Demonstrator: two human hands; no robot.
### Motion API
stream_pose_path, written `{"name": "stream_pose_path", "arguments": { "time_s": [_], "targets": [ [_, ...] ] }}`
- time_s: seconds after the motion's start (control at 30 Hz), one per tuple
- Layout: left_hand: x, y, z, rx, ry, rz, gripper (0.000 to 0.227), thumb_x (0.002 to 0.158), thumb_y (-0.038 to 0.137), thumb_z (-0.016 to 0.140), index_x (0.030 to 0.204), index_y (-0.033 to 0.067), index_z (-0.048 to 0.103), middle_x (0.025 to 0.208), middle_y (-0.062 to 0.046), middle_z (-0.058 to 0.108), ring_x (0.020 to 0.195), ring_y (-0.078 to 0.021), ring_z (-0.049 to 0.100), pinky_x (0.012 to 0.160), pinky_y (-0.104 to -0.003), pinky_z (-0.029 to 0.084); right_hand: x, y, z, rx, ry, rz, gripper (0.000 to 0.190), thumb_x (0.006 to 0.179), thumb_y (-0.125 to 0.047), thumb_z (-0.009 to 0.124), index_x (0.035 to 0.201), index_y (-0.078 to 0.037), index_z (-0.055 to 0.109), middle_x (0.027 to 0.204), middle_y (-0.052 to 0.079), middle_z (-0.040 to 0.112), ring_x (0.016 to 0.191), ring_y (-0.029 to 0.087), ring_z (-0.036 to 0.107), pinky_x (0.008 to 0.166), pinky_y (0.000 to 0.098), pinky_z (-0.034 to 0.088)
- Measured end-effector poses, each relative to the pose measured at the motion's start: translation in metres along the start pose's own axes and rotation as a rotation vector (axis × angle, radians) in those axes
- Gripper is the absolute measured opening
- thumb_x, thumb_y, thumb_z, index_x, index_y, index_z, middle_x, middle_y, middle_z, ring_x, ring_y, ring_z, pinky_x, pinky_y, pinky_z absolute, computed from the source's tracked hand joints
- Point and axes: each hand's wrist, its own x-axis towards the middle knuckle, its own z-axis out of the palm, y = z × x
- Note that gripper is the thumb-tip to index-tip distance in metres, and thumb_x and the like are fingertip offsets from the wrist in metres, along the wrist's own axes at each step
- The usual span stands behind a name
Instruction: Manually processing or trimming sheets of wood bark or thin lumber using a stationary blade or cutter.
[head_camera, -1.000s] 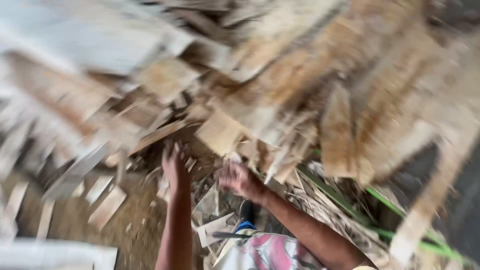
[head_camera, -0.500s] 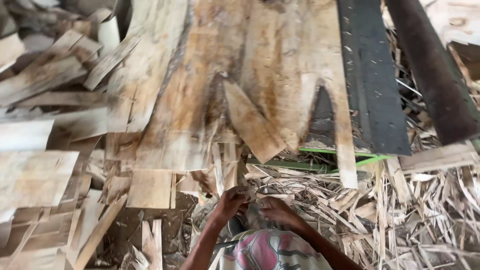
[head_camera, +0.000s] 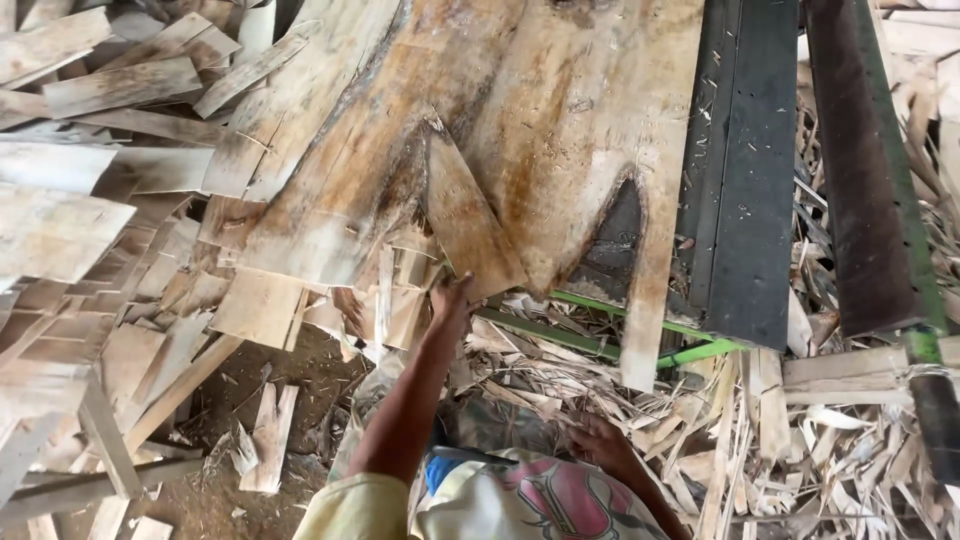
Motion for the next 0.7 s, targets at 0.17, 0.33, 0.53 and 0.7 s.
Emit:
{"name": "stream_pose_path", "arguments": {
  "time_s": [0.17,0.33,0.53,0.7],
  "targets": [
    [-0.058,0.024,0.024,0.119,0.216,0.25,0.021,0.089,0.004,0.071,0.109,0.001,0.078,0.096,-0.01,0.077,0.083,-0.0189,0.068,0.066,-0.024,0.054,-0.031,0.014,-0.066,0.064,0.016,-0.01,0.046,0.095,-0.017,0.068,0.138,-0.005,0.059,0.105,0.009,0.07,0.087,0.017,0.066,0.077,0.0337,0.057],
    [-0.167,0.054,0.037,-0.294,-0.2,0.112,0.025,0.084,0.007,0.072,0.109,0.0112,0.074,0.097,-0.006,0.077,0.087,-0.0185,0.072,0.072,-0.033,0.065,-0.069,-0.029,-0.083,0.088,0.181,-0.08,0.046,0.096,-0.022,0.063,0.137,-0.002,0.057,0.11,0.013,0.074,0.094,0.022,0.069,0.086,0.0381,0.057],
    [-0.155,-0.013,0.078,0.114,-0.587,0.187,0.029,0.086,0.008,0.073,0.114,0.0,0.077,0.102,-0.008,0.078,0.096,-0.0211,0.069,0.084,-0.031,0.056,-0.088,-0.114,-0.064,0.59,0.089,-0.394,0.059,0.096,-0.043,0.057,0.137,-0.001,0.055,0.112,0.019,0.074,0.095,0.028,0.071,0.085,0.0416,0.059],
    [-0.125,-0.082,0.127,0.08,-0.655,-0.071,0.037,0.082,0.006,0.074,0.119,0.0011,0.072,0.1,-0.005,0.07,0.097,-0.0205,0.064,0.086,-0.041,0.051,-0.074,-0.096,-0.079,0.495,0.225,-0.356,0.059,0.093,-0.03,0.064,0.145,-0.005,0.049,0.11,0.013,0.073,0.087,0.022,0.068,0.074,0.0367,0.056]
  ]
}}
